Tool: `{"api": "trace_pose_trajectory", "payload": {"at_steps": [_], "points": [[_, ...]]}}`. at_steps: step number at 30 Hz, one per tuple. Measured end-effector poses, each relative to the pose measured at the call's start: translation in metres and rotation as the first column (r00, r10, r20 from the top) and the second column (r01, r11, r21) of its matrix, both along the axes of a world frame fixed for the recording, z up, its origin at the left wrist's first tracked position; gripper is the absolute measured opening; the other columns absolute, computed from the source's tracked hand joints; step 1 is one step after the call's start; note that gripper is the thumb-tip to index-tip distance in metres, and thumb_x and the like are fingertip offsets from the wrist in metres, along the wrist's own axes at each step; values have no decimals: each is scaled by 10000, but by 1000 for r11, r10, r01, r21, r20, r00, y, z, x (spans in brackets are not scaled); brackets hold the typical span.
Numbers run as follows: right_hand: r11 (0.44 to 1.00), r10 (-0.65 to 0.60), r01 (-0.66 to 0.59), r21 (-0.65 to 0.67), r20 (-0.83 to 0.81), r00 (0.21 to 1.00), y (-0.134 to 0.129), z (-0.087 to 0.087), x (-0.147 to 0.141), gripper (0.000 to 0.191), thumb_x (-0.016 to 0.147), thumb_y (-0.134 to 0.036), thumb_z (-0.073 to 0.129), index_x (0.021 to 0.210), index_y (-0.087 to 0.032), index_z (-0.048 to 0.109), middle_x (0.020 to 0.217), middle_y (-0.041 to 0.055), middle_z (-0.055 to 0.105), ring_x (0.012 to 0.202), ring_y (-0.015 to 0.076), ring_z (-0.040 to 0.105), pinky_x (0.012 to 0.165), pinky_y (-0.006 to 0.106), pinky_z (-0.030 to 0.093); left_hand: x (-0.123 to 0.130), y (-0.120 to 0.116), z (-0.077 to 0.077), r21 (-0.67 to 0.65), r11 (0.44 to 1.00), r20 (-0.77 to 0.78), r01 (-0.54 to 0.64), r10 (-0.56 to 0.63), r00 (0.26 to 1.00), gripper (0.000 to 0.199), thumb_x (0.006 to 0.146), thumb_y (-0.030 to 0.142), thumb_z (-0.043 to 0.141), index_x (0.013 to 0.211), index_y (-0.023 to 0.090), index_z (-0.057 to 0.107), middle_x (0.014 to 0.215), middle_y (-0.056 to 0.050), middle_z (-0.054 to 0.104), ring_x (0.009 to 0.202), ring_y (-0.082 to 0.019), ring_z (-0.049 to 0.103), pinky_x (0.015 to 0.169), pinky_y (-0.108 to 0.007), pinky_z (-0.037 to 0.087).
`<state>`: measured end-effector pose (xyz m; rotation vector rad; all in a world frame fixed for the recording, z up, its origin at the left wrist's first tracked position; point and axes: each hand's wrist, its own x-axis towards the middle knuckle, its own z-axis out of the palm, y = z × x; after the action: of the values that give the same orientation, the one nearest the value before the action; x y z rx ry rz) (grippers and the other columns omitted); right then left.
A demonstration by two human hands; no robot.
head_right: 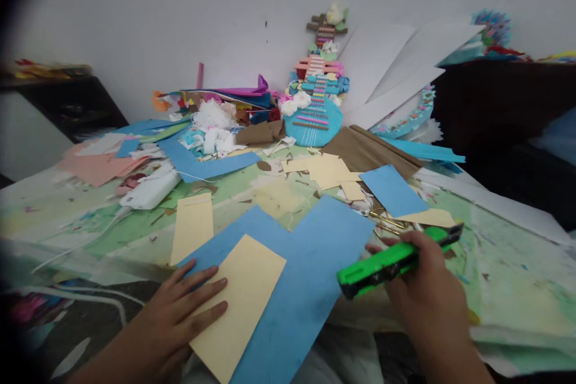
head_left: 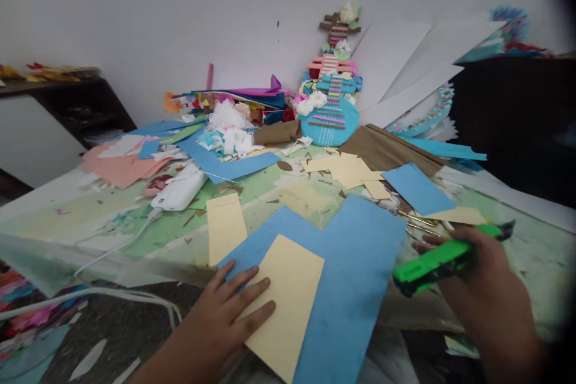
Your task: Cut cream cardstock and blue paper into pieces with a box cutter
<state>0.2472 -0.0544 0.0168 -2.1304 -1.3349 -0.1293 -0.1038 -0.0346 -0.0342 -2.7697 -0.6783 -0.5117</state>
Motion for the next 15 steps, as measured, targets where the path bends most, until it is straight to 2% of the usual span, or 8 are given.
{"api": "trace_pose_trajectory", "payload": {"at_steps": [2, 4, 6, 8, 11, 15], "points": [[998, -17, 8, -56, -151, 988, -19, -5, -13, 366, 628, -396, 534, 952, -269, 422, 778, 34, 690, 692, 289, 644, 524, 355, 452, -1, 5, -4, 34, 999, -13, 33, -33, 999, 364, 786, 152, 479, 1121, 278, 542, 1191, -7, 565, 1178, -229, 402, 1051, -487, 125], [996, 51, -72, -60, -296, 954, -30, -9, -24, 336, 650, -421, 518, 934, -268, 425, 725, 23, 686, 679, 272, 645, 557, 355, 461, 1, 8, -10, 66, 997, 40, 42, -44, 998, 310, 814, 146, 474, 1083, 272, 563, 1162, -1, 584, 1166, -225, 419, 1046, -487, 150], [994, 98, -113, -14, -389, 916, -37, -13, -31, 340, 657, -448, 546, 915, -264, 422, 696, 17, 677, 661, 252, 642, 584, 349, 468, 4, 8, -13, 100, 994, 102, 39, -50, 994, 298, 841, 109, 417, 1065, 232, 572, 1130, -9, 604, 1149, -223, 441, 1031, -471, 208], [989, 146, -120, 85, -478, 866, -43, -17, -38, 401, 634, -469, 598, 914, -259, 404, 701, 19, 670, 653, 238, 640, 588, 343, 480, 8, 6, -11, 152, 988, 129, 24, -44, 991, 335, 847, 55, 346, 1066, 169, 572, 1092, -34, 624, 1104, -218, 484, 989, -422, 292], [965, 246, -127, 228, -632, 735, -50, -17, -52, 441, 641, -461, 622, 944, -257, 375, 731, 20, 663, 612, 204, 635, 531, 302, 491, 20, -3, 7, 262, 965, 152, -17, -24, 988, 343, 830, 26, 313, 1042, 88, 576, 1014, -83, 651, 982, -207, 561, 875, -344, 394], [953, 304, -164, 256, -770, 561, -45, 4, -69, 332, 732, -418, 557, 977, -282, 379, 695, -19, 622, 490, 146, 576, 422, 241, 450, 39, -18, 38, 351, 933, 192, -78, 10, 981, 339, 823, 41, 306, 1012, 76, 584, 988, -104, 663, 943, -227, 588, 848, -364, 403]]}}
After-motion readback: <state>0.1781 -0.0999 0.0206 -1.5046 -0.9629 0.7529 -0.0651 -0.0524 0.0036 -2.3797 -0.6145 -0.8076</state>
